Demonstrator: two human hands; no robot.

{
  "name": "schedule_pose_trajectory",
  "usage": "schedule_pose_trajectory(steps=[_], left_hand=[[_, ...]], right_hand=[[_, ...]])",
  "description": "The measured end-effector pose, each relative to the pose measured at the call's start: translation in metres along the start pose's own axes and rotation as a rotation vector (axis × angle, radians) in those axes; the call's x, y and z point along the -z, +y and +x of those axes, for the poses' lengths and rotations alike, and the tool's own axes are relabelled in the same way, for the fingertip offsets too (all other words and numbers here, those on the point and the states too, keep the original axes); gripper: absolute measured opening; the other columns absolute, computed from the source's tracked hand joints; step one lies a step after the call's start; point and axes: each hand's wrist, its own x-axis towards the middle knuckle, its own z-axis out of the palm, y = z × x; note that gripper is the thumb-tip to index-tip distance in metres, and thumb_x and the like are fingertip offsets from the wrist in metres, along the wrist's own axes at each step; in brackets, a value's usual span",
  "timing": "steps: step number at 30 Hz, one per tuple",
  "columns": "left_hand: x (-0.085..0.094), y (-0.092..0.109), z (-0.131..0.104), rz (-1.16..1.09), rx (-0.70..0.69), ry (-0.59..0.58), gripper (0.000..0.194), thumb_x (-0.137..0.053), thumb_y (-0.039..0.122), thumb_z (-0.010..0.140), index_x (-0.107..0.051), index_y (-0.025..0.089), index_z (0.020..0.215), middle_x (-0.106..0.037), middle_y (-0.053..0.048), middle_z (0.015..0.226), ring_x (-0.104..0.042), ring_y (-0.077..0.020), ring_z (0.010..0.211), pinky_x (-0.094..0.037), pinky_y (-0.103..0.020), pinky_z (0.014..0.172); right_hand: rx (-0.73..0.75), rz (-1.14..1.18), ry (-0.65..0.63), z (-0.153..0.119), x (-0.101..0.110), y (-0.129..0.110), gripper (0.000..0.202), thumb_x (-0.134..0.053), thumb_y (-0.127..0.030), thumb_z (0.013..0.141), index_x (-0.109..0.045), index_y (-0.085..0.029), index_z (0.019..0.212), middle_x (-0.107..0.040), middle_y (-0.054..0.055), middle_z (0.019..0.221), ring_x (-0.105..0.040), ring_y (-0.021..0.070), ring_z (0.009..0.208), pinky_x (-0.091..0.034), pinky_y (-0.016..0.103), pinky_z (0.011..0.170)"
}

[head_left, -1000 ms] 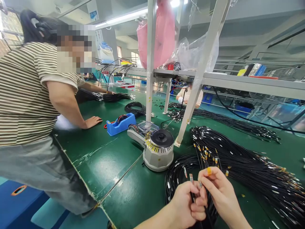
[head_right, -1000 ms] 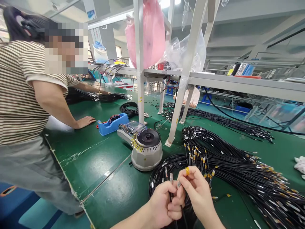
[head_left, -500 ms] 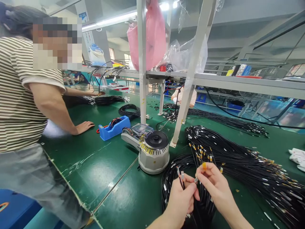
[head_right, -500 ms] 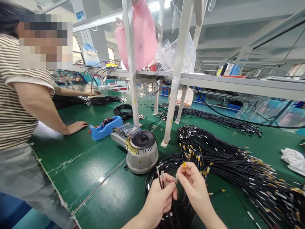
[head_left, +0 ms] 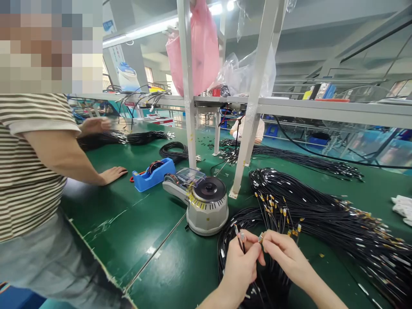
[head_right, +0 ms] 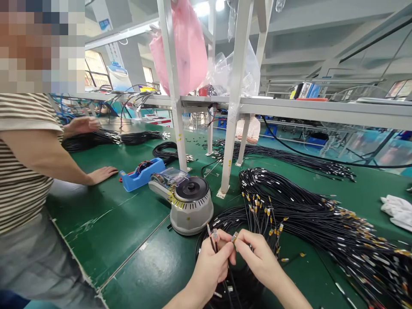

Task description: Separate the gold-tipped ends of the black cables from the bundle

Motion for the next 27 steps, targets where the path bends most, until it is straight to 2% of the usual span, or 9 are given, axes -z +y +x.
schedule_pose_trajectory(steps=[10, 19, 23, 27], left_hand=[[0.0023, -0.0031, 0.0029, 0.089, -0.060, 0.018, 0.019, -0.061, 0.030, 0.072, -0.049, 0.015, 0.071, -0.047, 0.005, 0.044, -0.030, -0.0028, 0.033, -0.018, -0.018, 0.035], [0.0065, -0.0064, 0.0029, 0.154, -0.155, -0.035, 0.018, -0.057, 0.030, 0.075, -0.050, 0.014, 0.071, -0.048, 0.004, 0.046, -0.042, -0.0066, 0.044, -0.032, -0.019, 0.047], [0.0068, -0.0018, 0.0001, 0.160, -0.114, -0.084, 0.025, -0.058, 0.038, 0.074, -0.045, 0.016, 0.071, -0.046, 0.006, 0.043, -0.033, -0.0041, 0.033, -0.025, -0.017, 0.036], [0.0064, 0.0017, -0.0022, 0.105, -0.058, -0.071, 0.029, -0.056, 0.041, 0.075, -0.040, 0.019, 0.066, -0.040, 0.009, 0.038, -0.020, -0.0020, 0.026, -0.013, -0.016, 0.027]], right_hand=[[0.013, -0.058, -0.007, 0.0002, -0.0021, 0.0028, 0.036, -0.041, -0.031, 0.090, -0.053, -0.018, 0.059, -0.057, -0.001, 0.059, -0.052, 0.0139, 0.057, -0.038, 0.025, 0.059], [0.020, -0.086, 0.026, -0.0008, -0.0038, 0.0039, 0.037, -0.040, -0.033, 0.089, -0.049, -0.018, 0.056, -0.055, -0.001, 0.055, -0.051, 0.0131, 0.054, -0.038, 0.024, 0.056], [0.017, -0.132, 0.048, -0.0003, -0.0038, 0.0059, 0.037, -0.042, -0.037, 0.087, -0.046, -0.018, 0.056, -0.050, -0.002, 0.054, -0.047, 0.0126, 0.053, -0.036, 0.023, 0.053], [-0.010, -0.149, 0.027, 0.0009, -0.0051, 0.0082, 0.037, -0.042, -0.040, 0.086, -0.048, -0.018, 0.058, -0.048, -0.002, 0.056, -0.044, 0.0118, 0.054, -0.035, 0.023, 0.053]])
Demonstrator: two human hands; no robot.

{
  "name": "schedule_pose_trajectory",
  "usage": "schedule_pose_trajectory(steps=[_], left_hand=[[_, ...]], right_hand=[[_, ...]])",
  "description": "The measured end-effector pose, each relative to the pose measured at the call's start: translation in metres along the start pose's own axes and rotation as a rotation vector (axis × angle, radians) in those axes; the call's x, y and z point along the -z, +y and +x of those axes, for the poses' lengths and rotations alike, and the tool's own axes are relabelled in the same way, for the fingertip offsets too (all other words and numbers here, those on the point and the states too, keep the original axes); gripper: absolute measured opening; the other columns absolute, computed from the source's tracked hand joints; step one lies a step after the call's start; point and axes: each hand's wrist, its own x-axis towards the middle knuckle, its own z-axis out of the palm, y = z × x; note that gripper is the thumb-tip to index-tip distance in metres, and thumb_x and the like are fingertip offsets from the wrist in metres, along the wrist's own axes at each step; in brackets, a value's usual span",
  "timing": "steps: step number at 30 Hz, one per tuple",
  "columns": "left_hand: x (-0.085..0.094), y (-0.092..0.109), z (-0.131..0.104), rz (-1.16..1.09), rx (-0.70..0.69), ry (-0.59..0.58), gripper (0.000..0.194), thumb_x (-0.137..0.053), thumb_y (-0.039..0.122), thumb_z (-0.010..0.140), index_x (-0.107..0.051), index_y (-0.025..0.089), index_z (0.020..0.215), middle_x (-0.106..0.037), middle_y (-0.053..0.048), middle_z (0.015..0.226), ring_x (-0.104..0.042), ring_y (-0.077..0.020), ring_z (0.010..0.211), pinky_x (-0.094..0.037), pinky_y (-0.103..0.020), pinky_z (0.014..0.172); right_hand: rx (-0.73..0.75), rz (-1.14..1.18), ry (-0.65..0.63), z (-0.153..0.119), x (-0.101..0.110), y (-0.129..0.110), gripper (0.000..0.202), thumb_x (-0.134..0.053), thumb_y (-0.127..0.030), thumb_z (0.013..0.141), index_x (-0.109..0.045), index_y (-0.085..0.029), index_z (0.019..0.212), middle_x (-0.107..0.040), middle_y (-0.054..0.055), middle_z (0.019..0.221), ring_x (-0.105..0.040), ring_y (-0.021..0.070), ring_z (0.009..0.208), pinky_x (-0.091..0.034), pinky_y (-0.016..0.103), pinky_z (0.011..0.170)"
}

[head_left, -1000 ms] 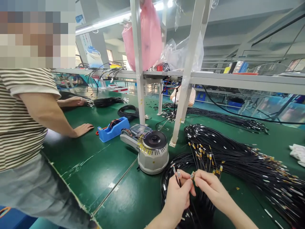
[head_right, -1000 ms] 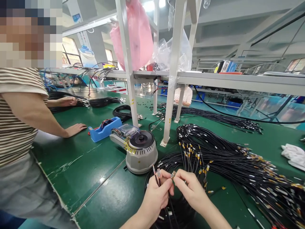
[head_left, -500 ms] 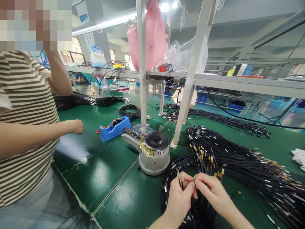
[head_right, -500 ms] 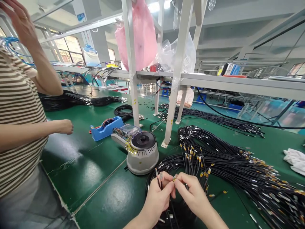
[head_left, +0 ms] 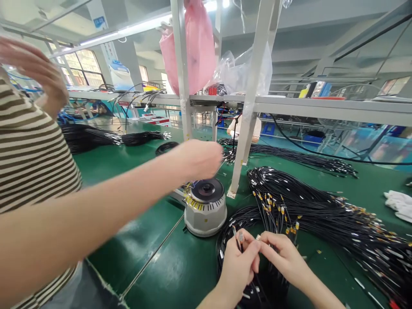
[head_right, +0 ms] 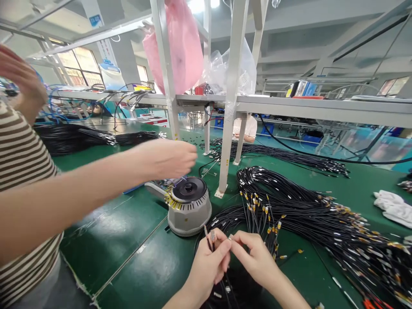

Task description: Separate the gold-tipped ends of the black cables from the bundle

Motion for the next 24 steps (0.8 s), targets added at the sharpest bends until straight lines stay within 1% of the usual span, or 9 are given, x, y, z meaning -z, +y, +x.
schedule_pose_trajectory(steps=[4, 6, 8, 10, 13, 15, 18, 21, 24], left_hand=[[0.000, 0.000, -0.001, -0.108, 0.016, 0.071, 0.031, -0.056, 0.043, 0.075, -0.039, 0.019, 0.067, -0.038, 0.010, 0.041, -0.016, -0.0016, 0.029, -0.011, -0.015, 0.026], [-0.001, 0.000, -0.001, -0.138, 0.018, 0.089, 0.032, -0.057, 0.044, 0.075, -0.037, 0.020, 0.067, -0.037, 0.010, 0.041, -0.014, -0.0015, 0.030, -0.010, -0.014, 0.027], [-0.001, 0.000, -0.002, -0.171, 0.028, 0.073, 0.033, -0.057, 0.044, 0.075, -0.035, 0.020, 0.069, -0.038, 0.010, 0.041, -0.013, -0.0014, 0.030, -0.010, -0.014, 0.027], [-0.002, 0.000, -0.002, -0.214, 0.058, 0.035, 0.031, -0.057, 0.044, 0.076, -0.036, 0.021, 0.074, -0.042, 0.010, 0.043, -0.014, -0.0011, 0.031, -0.009, -0.014, 0.029], [-0.005, -0.003, -0.003, -0.278, 0.109, -0.008, 0.029, -0.061, 0.036, 0.074, -0.038, 0.021, 0.084, -0.049, 0.008, 0.051, -0.018, -0.0005, 0.033, -0.011, -0.014, 0.032], [-0.006, -0.005, -0.004, -0.292, 0.125, -0.006, 0.030, -0.064, 0.030, 0.070, -0.038, 0.020, 0.084, -0.050, 0.007, 0.053, -0.021, 0.0000, 0.034, -0.012, -0.014, 0.033], [-0.007, -0.007, -0.004, -0.281, 0.135, 0.026, 0.029, -0.065, 0.028, 0.068, -0.038, 0.019, 0.077, -0.051, 0.006, 0.053, -0.023, 0.0004, 0.034, -0.013, -0.014, 0.033], [-0.006, -0.008, -0.003, -0.265, 0.129, 0.057, 0.029, -0.067, 0.029, 0.067, -0.040, 0.018, 0.074, -0.053, 0.005, 0.055, -0.024, 0.0009, 0.033, -0.013, -0.015, 0.033], [-0.005, -0.009, -0.002, -0.276, 0.128, 0.101, 0.033, -0.072, 0.030, 0.061, -0.044, 0.017, 0.072, -0.052, 0.006, 0.058, -0.024, 0.0021, 0.032, -0.013, -0.015, 0.032]], right_hand=[[-0.065, 0.031, -0.042, 0.003, 0.000, 0.010, 0.033, -0.044, -0.041, 0.085, -0.053, -0.017, 0.063, -0.044, -0.004, 0.053, -0.040, 0.0104, 0.050, -0.033, 0.022, 0.048], [-0.115, 0.000, 0.006, 0.005, 0.002, 0.017, 0.032, -0.046, -0.040, 0.083, -0.054, -0.017, 0.061, -0.045, -0.004, 0.052, -0.040, 0.0109, 0.050, -0.033, 0.022, 0.048], [-0.184, 0.007, 0.060, 0.006, 0.006, 0.020, 0.031, -0.048, -0.040, 0.080, -0.053, -0.017, 0.059, -0.043, -0.004, 0.050, -0.039, 0.0112, 0.049, -0.032, 0.023, 0.047], [-0.227, 0.114, 0.061, 0.005, 0.010, 0.018, 0.031, -0.049, -0.042, 0.079, -0.055, -0.017, 0.062, -0.042, -0.005, 0.049, -0.038, 0.0112, 0.047, -0.031, 0.023, 0.046], [-0.176, 0.335, 0.027, 0.003, 0.013, 0.008, 0.029, -0.049, -0.043, 0.081, -0.059, -0.016, 0.078, -0.047, -0.004, 0.055, -0.043, 0.0121, 0.053, -0.035, 0.023, 0.051], [-0.129, 0.435, 0.005, 0.002, 0.012, 0.003, 0.028, -0.051, -0.042, 0.080, -0.059, -0.015, 0.084, -0.052, -0.001, 0.063, -0.046, 0.0126, 0.059, -0.037, 0.023, 0.055], [-0.129, 0.489, -0.014, 0.002, 0.010, 0.002, 0.023, -0.057, -0.038, 0.077, -0.058, -0.015, 0.079, -0.052, -0.001, 0.065, -0.045, 0.0115, 0.058, -0.037, 0.023, 0.054], [-0.144, 0.463, 0.018, 0.001, 0.008, 0.004, 0.020, -0.058, -0.033, 0.078, -0.055, -0.015, 0.069, -0.049, -0.003, 0.060, -0.043, 0.0104, 0.055, -0.035, 0.022, 0.052], [-0.135, 0.440, 0.033, 0.002, 0.008, 0.005, 0.022, -0.057, -0.032, 0.079, -0.053, -0.015, 0.066, -0.048, -0.003, 0.058, -0.042, 0.0097, 0.053, -0.034, 0.022, 0.050]])
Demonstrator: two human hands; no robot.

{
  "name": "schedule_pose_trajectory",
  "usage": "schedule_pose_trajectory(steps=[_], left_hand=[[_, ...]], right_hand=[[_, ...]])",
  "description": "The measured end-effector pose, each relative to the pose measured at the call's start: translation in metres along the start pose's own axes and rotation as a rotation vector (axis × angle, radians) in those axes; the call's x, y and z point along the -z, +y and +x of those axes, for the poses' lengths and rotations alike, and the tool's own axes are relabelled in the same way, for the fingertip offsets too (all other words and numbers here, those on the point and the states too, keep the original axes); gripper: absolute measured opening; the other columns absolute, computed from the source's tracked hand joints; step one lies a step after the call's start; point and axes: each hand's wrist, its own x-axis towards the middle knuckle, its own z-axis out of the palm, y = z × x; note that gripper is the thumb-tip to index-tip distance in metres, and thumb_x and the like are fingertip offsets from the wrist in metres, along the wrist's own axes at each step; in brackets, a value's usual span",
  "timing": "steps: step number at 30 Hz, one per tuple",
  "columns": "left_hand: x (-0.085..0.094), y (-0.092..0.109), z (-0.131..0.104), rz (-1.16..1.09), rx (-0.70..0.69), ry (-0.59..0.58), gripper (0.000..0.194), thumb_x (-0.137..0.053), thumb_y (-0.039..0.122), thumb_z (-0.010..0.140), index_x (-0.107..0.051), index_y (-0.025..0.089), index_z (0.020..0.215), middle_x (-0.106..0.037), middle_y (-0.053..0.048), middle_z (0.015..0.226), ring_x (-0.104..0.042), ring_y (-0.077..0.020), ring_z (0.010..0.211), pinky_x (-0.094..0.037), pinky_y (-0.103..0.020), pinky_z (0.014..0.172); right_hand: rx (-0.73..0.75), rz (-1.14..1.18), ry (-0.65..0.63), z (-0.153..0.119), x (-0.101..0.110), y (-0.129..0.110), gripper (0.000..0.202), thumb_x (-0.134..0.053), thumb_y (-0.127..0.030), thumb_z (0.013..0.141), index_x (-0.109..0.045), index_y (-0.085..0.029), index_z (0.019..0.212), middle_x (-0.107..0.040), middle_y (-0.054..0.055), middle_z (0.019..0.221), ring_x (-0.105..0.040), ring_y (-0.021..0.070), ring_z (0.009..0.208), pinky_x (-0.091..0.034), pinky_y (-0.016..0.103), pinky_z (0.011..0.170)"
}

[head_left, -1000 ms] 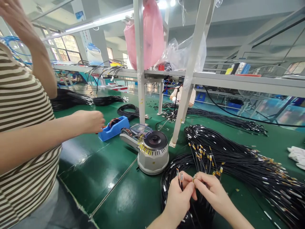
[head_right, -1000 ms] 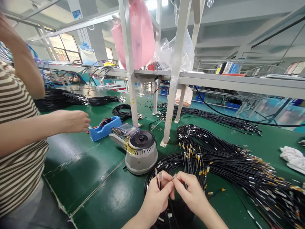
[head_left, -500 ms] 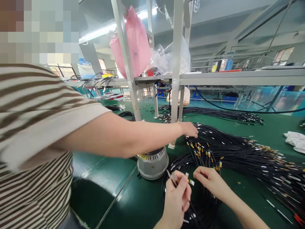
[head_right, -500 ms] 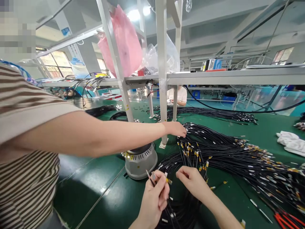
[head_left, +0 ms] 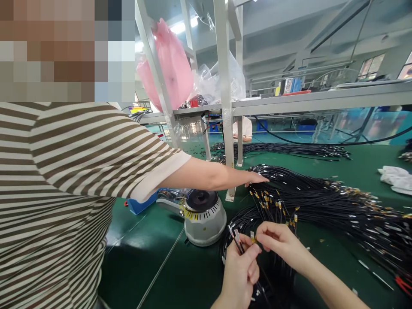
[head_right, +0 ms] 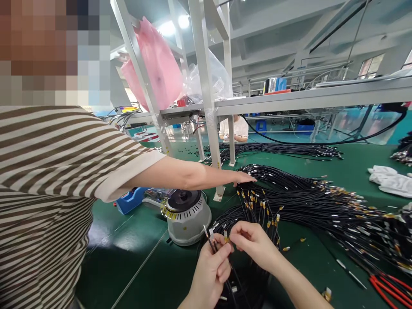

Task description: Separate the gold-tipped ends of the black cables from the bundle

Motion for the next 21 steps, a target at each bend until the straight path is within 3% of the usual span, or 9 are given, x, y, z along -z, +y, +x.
schedule_pose_trajectory(steps=[7, 14, 18, 21], left_hand=[[0.001, -0.004, 0.000, -0.019, -0.019, -0.005, 0.032, -0.073, 0.036, 0.061, -0.050, 0.014, 0.066, -0.051, 0.005, 0.055, -0.025, 0.0022, 0.032, -0.017, -0.014, 0.032], [0.001, -0.006, 0.001, -0.013, -0.064, -0.013, 0.031, -0.071, 0.037, 0.064, -0.053, 0.012, 0.067, -0.056, 0.002, 0.059, -0.025, 0.0031, 0.031, -0.017, -0.013, 0.031], [0.002, -0.006, -0.004, -0.021, 0.018, -0.161, 0.029, -0.072, 0.036, 0.064, -0.053, 0.013, 0.066, -0.054, 0.002, 0.050, -0.023, 0.0025, 0.028, -0.015, -0.013, 0.029], [0.004, -0.006, -0.008, -0.026, 0.132, -0.350, 0.030, -0.072, 0.035, 0.064, -0.053, 0.012, 0.061, -0.052, 0.002, 0.045, -0.019, 0.0028, 0.025, -0.012, -0.013, 0.027]], right_hand=[[0.036, 0.037, -0.047, 0.002, -0.005, 0.004, 0.029, -0.050, -0.040, 0.084, -0.052, -0.015, 0.068, -0.051, -0.003, 0.054, -0.041, 0.0096, 0.050, -0.029, 0.022, 0.047], [0.023, 0.189, -0.005, 0.001, -0.008, 0.008, 0.030, -0.058, -0.039, 0.079, -0.051, -0.015, 0.063, -0.051, -0.003, 0.051, -0.040, 0.0080, 0.047, -0.028, 0.020, 0.045], [-0.014, 0.373, -0.126, -0.004, -0.007, 0.007, 0.030, -0.067, -0.041, 0.070, -0.053, -0.016, 0.081, -0.047, -0.007, 0.059, -0.047, 0.0071, 0.043, -0.035, 0.019, 0.043], [0.113, 0.205, -0.210, -0.014, -0.005, -0.001, 0.042, -0.059, -0.057, 0.071, -0.051, -0.017, 0.079, -0.045, -0.004, 0.069, -0.053, 0.0089, 0.046, -0.040, 0.020, 0.041]])
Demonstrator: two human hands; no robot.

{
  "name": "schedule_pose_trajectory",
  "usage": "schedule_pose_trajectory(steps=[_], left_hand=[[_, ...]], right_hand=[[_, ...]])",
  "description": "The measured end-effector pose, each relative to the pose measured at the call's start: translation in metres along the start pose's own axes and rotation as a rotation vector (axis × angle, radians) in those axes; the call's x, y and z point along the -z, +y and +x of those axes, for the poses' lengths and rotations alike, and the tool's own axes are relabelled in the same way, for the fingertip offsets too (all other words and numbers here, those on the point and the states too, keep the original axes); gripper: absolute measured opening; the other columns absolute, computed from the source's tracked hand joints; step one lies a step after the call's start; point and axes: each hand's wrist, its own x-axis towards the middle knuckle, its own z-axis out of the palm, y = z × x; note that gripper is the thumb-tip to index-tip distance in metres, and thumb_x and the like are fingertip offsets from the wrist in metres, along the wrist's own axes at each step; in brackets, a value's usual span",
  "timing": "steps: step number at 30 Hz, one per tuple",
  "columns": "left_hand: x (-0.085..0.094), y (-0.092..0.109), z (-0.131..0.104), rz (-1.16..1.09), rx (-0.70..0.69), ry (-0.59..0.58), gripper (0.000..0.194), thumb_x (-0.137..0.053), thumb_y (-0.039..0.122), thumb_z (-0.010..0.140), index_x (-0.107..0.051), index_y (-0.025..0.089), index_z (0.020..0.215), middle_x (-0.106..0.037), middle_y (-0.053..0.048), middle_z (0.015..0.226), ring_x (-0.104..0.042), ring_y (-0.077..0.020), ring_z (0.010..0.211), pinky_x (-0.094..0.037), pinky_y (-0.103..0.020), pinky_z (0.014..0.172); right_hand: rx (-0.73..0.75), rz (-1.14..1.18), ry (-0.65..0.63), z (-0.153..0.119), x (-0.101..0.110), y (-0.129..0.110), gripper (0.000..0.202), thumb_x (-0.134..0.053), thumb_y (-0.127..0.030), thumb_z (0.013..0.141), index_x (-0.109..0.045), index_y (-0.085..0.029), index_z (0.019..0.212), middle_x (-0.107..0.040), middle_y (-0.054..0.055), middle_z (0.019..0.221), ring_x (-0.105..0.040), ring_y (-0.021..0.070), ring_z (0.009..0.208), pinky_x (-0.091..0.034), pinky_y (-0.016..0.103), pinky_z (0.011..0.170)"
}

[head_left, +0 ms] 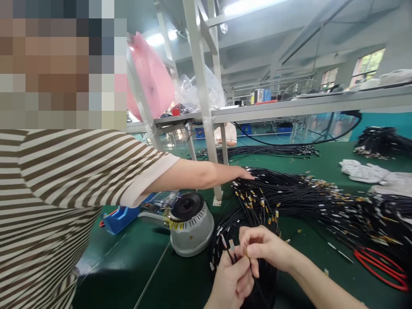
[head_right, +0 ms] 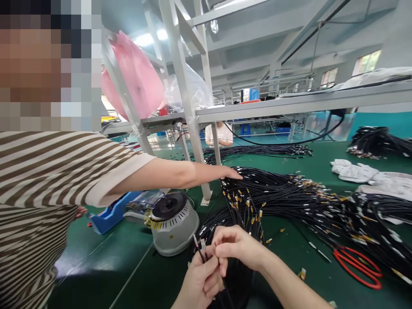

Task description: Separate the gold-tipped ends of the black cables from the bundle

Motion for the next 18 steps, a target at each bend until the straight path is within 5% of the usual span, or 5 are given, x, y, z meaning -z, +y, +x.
schedule_pose_trajectory(steps=[4, 8, 12, 15, 18], left_hand=[[0.002, 0.000, 0.000, -0.060, 0.125, -0.103, 0.026, -0.071, 0.030, 0.066, -0.053, 0.012, 0.062, -0.054, 0.002, 0.049, -0.016, 0.0040, 0.026, -0.010, -0.011, 0.026], [0.005, -0.001, 0.005, -0.126, 0.098, -0.084, 0.023, -0.066, 0.030, 0.072, -0.052, 0.013, 0.065, -0.050, 0.005, 0.053, -0.014, 0.0043, 0.029, -0.012, -0.009, 0.027], [0.012, -0.004, 0.010, -0.087, 0.056, -0.138, 0.020, -0.063, 0.029, 0.075, -0.053, 0.013, 0.066, -0.052, 0.004, 0.058, -0.014, 0.0045, 0.029, -0.014, -0.008, 0.027], [0.022, -0.007, 0.014, -0.066, 0.040, -0.146, 0.019, -0.062, 0.030, 0.075, -0.055, 0.015, 0.068, -0.053, 0.003, 0.060, -0.014, 0.0046, 0.029, -0.015, -0.008, 0.027], [0.029, -0.007, 0.018, -0.051, 0.053, -0.176, 0.018, -0.062, 0.031, 0.076, -0.057, 0.016, 0.069, -0.054, 0.003, 0.061, -0.014, 0.0048, 0.029, -0.018, -0.009, 0.027]], right_hand=[[0.121, -0.438, 0.024, -0.003, 0.011, -0.011, 0.045, -0.051, -0.058, 0.076, -0.051, -0.016, 0.062, -0.051, -0.001, 0.069, -0.056, 0.0124, 0.064, -0.045, 0.023, 0.057], [0.081, -0.793, 0.027, 0.024, 0.034, -0.002, 0.028, -0.037, -0.030, 0.091, -0.060, -0.015, 0.084, -0.062, 0.005, 0.087, -0.057, 0.0155, 0.083, -0.045, 0.029, 0.077], [0.027, -1.161, 0.041, 0.072, 0.046, 0.021, 0.030, -0.054, -0.017, 0.077, -0.055, -0.010, 0.107, -0.054, 0.016, 0.114, -0.045, 0.0273, 0.110, -0.030, 0.044, 0.095], [-0.061, -1.368, 0.002, 0.093, 0.051, 0.033, 0.040, -0.065, -0.020, 0.067, -0.056, -0.005, 0.103, -0.057, 0.022, 0.107, -0.051, 0.0335, 0.102, -0.036, 0.049, 0.086], [-0.110, -1.487, -0.077, 0.081, 0.060, 0.035, 0.049, -0.070, -0.035, 0.061, -0.059, -0.006, 0.098, -0.059, 0.020, 0.102, -0.055, 0.0336, 0.093, -0.040, 0.048, 0.079]])
